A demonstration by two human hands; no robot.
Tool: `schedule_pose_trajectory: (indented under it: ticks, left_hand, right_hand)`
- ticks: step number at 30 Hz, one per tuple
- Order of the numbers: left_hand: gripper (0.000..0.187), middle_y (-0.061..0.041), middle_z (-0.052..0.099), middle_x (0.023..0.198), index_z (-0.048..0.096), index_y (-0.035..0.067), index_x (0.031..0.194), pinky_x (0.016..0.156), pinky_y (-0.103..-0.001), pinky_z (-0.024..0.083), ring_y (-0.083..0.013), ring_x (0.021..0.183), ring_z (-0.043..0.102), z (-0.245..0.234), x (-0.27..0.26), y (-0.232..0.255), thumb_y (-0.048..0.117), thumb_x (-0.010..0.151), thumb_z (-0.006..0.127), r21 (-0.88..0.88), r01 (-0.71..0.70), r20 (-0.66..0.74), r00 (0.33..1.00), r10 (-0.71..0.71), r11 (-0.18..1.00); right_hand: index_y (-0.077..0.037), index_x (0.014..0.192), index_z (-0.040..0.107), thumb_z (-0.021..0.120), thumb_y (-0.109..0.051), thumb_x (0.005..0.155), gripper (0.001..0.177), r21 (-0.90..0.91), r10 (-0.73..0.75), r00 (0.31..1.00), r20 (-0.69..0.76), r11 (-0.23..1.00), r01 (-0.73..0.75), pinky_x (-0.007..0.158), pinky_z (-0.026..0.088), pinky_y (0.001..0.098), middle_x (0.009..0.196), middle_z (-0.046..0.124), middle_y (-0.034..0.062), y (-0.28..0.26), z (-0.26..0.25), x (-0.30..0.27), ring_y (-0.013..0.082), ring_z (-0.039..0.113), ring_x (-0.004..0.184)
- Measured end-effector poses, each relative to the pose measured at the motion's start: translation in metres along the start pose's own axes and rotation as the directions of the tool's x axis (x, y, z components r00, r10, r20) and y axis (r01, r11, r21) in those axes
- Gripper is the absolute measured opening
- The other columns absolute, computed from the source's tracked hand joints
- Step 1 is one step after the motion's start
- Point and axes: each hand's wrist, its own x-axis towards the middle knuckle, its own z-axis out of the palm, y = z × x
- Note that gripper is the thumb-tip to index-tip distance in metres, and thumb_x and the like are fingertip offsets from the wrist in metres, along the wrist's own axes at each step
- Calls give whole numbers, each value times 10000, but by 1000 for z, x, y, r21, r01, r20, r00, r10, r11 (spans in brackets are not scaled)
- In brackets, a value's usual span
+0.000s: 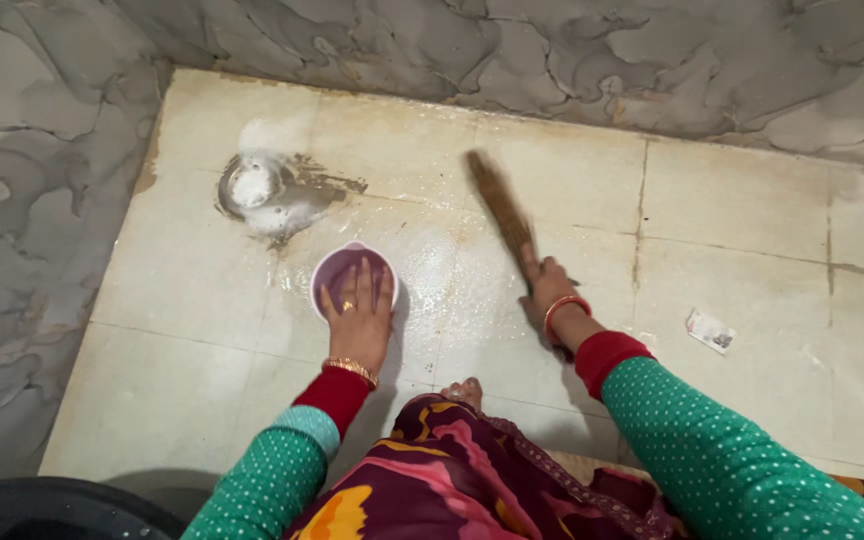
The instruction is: The person sweeps a tiled floor using a traditional broom while holding a small pink bowl in their left hand. They move the broom back and forth to push water and debris across the floor towards a drain.
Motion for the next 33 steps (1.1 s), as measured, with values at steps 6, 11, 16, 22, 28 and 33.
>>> schedule_pose_trajectory:
  ticks: [6, 11, 16, 22, 28, 33]
  left_hand:
    - [228, -115, 732, 1212, 695, 103, 1156, 1229, -667, 155, -314, 1237, 644, 37, -22, 6, 79, 959, 582, -299, -55, -254, 967, -23, 953]
    - [105, -95, 787, 1006, 744, 93, 946, 1200, -646, 211, -258, 1098, 718, 36, -6, 1, 99, 927, 641, -361, -138, -188, 980, 73, 922]
    - [119, -99, 787, 972, 745, 93, 961, 1189, -678, 201, -252, 1034, 727, 32, -7, 10, 60, 901, 648, -410, -203, -238, 965, 111, 889]
    - [187, -98, 779, 940, 691, 83, 1038, 1207, -672, 196, -240, 988, 735, 19, 3, 6, 15, 871, 643, -196, -223, 48, 970, 237, 955]
    - [238, -102, 771, 983, 655, 92, 1125, 1197, -708, 174, -247, 1004, 737, 7, 6, 10, 12, 903, 636, -143, -172, 121, 974, 190, 975]
    - [383, -152, 728, 1122, 588, 127, 1295, 1144, -800, 89, -322, 1167, 662, 3, 2, 18, 84, 914, 598, -117, -119, 44, 991, 125, 986]
  right_hand:
    - [-238, 1670, 183, 583, -180, 987, 793, -109, -305, 952, 37, 945, 307, 930, 531, 449, 1184, 539, 213, -2, 18, -43, 384, 596, 1034]
    - [-197, 1587, 322, 566, -195, 978, 657, 1, 83, 953, -292, 996, -86, 918, 531, 499, 1183, 529, 256, 62, 12, -40, 425, 596, 1035]
    - [-96, 1636, 166, 545, -283, 1007, 757, 199, 657, 701, -277, 753, -627, 938, 508, 541, 1348, 459, 328, 145, -13, -41, 483, 586, 1122]
    - [-94, 1660, 26, 518, -270, 1016, 829, 322, 716, 678, -165, 689, -649, 894, 569, 485, 1344, 550, 322, 130, -7, 10, 416, 653, 1115]
    - [-124, 1630, 86, 572, -187, 978, 815, 224, 418, 898, -139, 896, -383, 942, 533, 460, 1433, 422, 295, 2, -13, -1, 429, 613, 1116]
    - [-256, 1635, 206, 490, -162, 991, 710, -130, -16, 998, 61, 991, 23, 1006, 516, 451, 1374, 528, 215, 41, -22, -8, 393, 592, 1180]
